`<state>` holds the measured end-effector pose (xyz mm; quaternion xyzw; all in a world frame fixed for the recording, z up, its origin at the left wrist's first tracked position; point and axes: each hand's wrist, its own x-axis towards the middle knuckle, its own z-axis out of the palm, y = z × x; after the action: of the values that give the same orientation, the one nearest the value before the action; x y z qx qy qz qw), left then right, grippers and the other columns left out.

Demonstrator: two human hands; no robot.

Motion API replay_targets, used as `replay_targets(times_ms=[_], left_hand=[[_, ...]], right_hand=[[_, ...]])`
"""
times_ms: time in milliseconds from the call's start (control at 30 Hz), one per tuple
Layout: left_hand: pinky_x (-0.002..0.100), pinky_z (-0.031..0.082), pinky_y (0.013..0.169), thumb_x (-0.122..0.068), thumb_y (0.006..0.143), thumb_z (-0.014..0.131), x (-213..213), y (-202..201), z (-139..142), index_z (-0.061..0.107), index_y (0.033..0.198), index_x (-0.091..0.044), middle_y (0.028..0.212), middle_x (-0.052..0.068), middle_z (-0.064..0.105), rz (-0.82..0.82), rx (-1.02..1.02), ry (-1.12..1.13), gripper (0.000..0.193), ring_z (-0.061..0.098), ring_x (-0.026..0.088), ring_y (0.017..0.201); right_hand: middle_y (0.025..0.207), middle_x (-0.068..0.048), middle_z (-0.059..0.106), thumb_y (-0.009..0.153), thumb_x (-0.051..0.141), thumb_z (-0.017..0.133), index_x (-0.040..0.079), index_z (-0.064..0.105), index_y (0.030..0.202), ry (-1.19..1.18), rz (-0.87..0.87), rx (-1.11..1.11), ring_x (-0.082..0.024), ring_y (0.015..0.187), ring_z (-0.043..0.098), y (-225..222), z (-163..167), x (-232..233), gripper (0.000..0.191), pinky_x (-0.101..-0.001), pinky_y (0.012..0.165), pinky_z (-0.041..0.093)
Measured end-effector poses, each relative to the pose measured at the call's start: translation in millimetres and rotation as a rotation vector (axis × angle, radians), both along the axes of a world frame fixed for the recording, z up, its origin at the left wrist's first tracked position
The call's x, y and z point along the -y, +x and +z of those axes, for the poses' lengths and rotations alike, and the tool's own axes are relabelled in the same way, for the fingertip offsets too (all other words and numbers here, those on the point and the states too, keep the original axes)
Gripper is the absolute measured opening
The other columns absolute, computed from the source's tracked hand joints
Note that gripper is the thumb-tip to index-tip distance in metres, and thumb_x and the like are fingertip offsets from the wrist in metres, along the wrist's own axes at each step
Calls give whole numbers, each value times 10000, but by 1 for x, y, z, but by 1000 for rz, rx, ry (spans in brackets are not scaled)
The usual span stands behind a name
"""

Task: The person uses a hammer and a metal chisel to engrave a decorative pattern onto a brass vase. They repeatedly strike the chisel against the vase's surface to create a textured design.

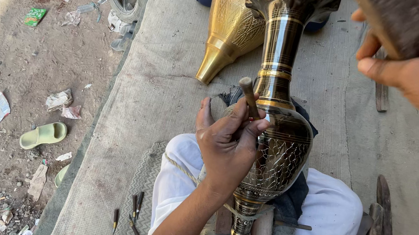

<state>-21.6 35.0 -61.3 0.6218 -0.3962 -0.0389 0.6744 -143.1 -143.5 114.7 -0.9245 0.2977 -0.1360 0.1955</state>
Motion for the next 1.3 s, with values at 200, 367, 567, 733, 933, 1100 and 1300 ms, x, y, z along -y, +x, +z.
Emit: replay_targets(times_ms=[200, 367, 567, 733, 933, 1100, 1300], left_hand=[[620, 136, 1275, -91, 878, 765, 0, 2, 0, 727, 1260, -111, 859, -31, 795, -2, 76, 104, 384, 758, 104, 824], [647, 83, 1195, 1, 876, 694, 1, 8, 4, 738, 1228, -119, 925, 2, 824, -137, 142, 93, 374, 791, 143, 922], [210, 602, 845, 13, 914, 734, 20, 27, 11, 699, 1298, -83, 993, 41, 805, -474, 10, 40, 397, 781, 99, 904], [239, 597, 922, 31, 930, 711, 34, 54, 18, 682, 1324, -58, 1009, 35, 805, -859, -27, 104, 404, 756, 76, 926], [232, 579, 889, 59, 921, 681, 38, 63, 25, 672, 1366, -68, 973, 28, 790, -1038, -20, 193, 463, 717, 70, 880], [238, 611, 910, 82, 950, 658, 34, 64, 22, 673, 1363, -67, 1019, 47, 798, -1041, -52, 106, 439, 739, 75, 909], [253, 608, 943, 105, 936, 610, 13, 37, 10, 671, 1346, -74, 1047, 54, 800, -593, -85, 26, 452, 772, 91, 967]], right_hand=[[823, -87, 744, 825, -41, 748, 98, 708, 1196, -133, -112, -325, -165, 696, 727, -11, 1, -3, 398, -337, 663, 596], [753, -108, 697, 812, -86, 674, 36, 711, 1166, -151, -62, -267, -167, 626, 702, -29, -3, -8, 376, -331, 560, 570], [727, -102, 711, 869, -58, 667, 158, 733, 1249, -152, -316, -490, -166, 561, 691, -79, -48, 8, 443, -317, 531, 560], [791, -63, 763, 792, 46, 773, 259, 725, 1318, -347, -335, -706, -173, 698, 711, -108, -96, 4, 569, -325, 689, 549], [978, -78, 724, 826, -85, 767, 63, 690, 1308, 255, -466, 244, -129, 809, 633, -109, -116, -27, 510, -293, 731, 525], [968, -44, 683, 883, -46, 763, 47, 643, 1277, 72, -326, 305, -96, 871, 645, -108, -107, -28, 423, -242, 777, 517], [825, -61, 687, 840, -106, 695, 52, 662, 1205, 128, -284, 147, -121, 717, 659, -88, -76, -3, 399, -280, 636, 520]])
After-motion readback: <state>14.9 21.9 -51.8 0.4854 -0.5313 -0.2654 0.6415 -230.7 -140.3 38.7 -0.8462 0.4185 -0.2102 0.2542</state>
